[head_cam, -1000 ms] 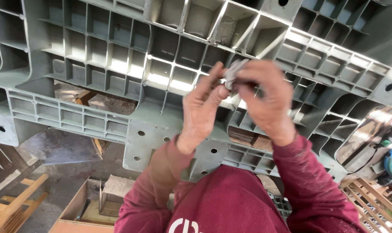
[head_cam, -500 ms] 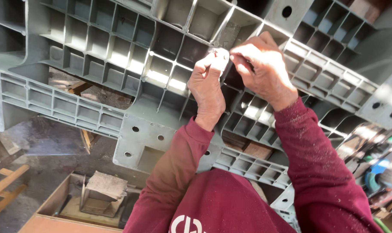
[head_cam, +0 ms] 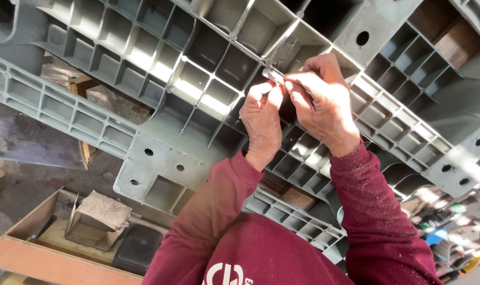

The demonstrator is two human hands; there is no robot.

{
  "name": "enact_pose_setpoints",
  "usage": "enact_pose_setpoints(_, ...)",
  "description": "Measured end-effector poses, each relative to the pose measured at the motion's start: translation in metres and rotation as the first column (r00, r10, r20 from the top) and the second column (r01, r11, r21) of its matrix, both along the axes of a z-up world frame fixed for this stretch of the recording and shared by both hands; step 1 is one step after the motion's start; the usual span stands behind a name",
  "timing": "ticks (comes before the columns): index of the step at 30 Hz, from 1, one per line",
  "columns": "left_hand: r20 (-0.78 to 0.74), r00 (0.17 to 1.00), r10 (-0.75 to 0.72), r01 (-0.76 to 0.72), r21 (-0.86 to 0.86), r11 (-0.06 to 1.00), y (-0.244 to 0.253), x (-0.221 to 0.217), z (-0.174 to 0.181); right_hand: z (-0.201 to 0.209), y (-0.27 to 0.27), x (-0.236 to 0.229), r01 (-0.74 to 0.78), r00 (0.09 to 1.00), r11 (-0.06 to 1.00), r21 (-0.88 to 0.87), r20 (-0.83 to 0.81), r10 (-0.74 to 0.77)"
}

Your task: The person uses a heated soldering iron to melt excess plastic flash from the seams of a large grey plastic crate. They then use a pair of pliers to pull away the softened plastic remnants from the grid structure.

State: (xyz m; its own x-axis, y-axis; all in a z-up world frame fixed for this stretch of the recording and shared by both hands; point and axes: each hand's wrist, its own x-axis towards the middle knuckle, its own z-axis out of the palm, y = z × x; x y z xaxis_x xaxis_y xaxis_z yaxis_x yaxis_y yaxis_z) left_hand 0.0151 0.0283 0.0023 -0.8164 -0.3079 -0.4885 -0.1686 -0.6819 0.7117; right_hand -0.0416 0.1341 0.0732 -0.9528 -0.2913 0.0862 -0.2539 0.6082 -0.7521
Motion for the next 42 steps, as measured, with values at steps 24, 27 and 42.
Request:
enact_pose_setpoints(24,-0.036,0.997,-0.066,0.069,0.061,0.996,0.003,0.003,0.012,0.007,-0.002,-0.003,0.03,0.999,0.999,-0.029,0.029,-0.029)
enact_pose_setpoints(27,-0.11,0.99,-0.092,0.083,-0.083,0.993,-0.026,0.002,0.02,0.006,-0.002,-0.001,0.059,0.995,0.998,-0.027,0.087,-0.056)
enact_pose_setpoints(42,0.35,0.305,-0.886,-0.118,-0.909,-0.4,-0.093,-0.119,0.081,0.002,0.0,0.002,0.046,0.999,0.998,-0.042,-0.018,-0.047)
